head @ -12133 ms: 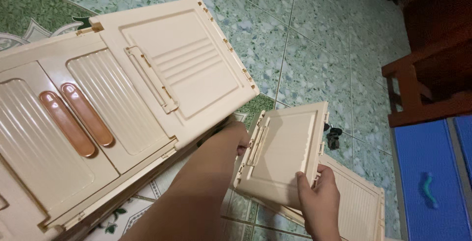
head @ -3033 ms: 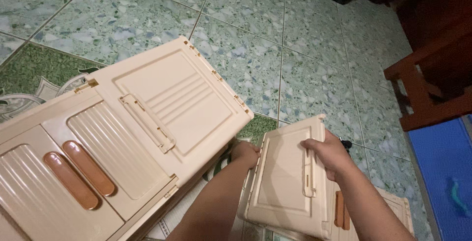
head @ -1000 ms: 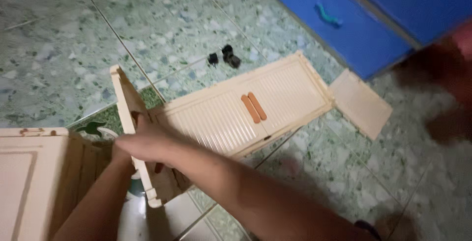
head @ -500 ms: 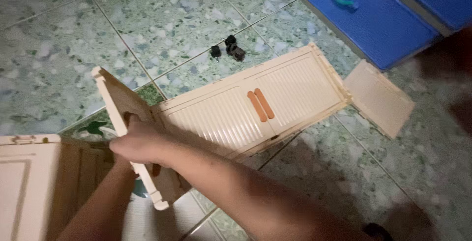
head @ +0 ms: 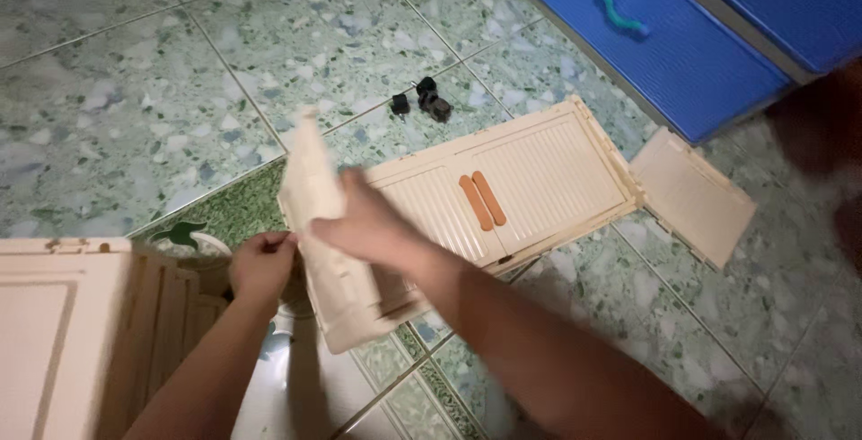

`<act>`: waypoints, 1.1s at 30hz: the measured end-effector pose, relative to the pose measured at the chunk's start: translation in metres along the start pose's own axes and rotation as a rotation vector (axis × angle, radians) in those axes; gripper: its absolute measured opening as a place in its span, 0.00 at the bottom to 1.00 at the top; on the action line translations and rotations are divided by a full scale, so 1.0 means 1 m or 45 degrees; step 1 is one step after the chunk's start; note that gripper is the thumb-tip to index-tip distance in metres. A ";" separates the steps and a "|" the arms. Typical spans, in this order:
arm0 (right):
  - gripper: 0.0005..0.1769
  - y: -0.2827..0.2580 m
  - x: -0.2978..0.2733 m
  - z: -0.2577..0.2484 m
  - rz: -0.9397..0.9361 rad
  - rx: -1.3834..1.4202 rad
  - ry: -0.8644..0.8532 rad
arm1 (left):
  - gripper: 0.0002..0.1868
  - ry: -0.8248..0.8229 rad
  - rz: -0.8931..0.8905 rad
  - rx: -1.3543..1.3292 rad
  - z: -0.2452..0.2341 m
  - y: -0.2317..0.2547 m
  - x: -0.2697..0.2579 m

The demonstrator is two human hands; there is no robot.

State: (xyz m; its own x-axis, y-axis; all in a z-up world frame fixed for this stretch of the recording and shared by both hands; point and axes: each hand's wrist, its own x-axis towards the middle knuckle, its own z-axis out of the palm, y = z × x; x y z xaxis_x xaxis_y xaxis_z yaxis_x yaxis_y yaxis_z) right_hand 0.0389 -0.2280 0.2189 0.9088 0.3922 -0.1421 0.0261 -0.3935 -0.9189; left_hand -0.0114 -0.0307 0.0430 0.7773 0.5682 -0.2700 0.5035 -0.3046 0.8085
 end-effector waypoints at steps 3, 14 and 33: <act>0.37 0.009 -0.007 -0.024 0.106 -0.119 0.064 | 0.15 0.006 -0.031 0.126 0.000 0.019 -0.006; 0.39 0.077 -0.006 -0.070 0.035 -0.693 0.189 | 0.19 -0.034 -0.143 0.244 0.002 0.038 -0.008; 0.38 0.160 -0.003 -0.049 0.248 -0.874 0.326 | 0.17 -0.057 -0.212 0.098 0.000 0.031 -0.003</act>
State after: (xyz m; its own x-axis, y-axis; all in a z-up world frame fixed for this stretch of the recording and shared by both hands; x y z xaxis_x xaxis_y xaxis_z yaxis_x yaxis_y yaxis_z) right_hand 0.0613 -0.3329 0.0908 0.9896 0.0906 -0.1116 0.0327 -0.8979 -0.4390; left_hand 0.0023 -0.0419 0.0683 0.6959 0.5815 -0.4213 0.6528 -0.2679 0.7086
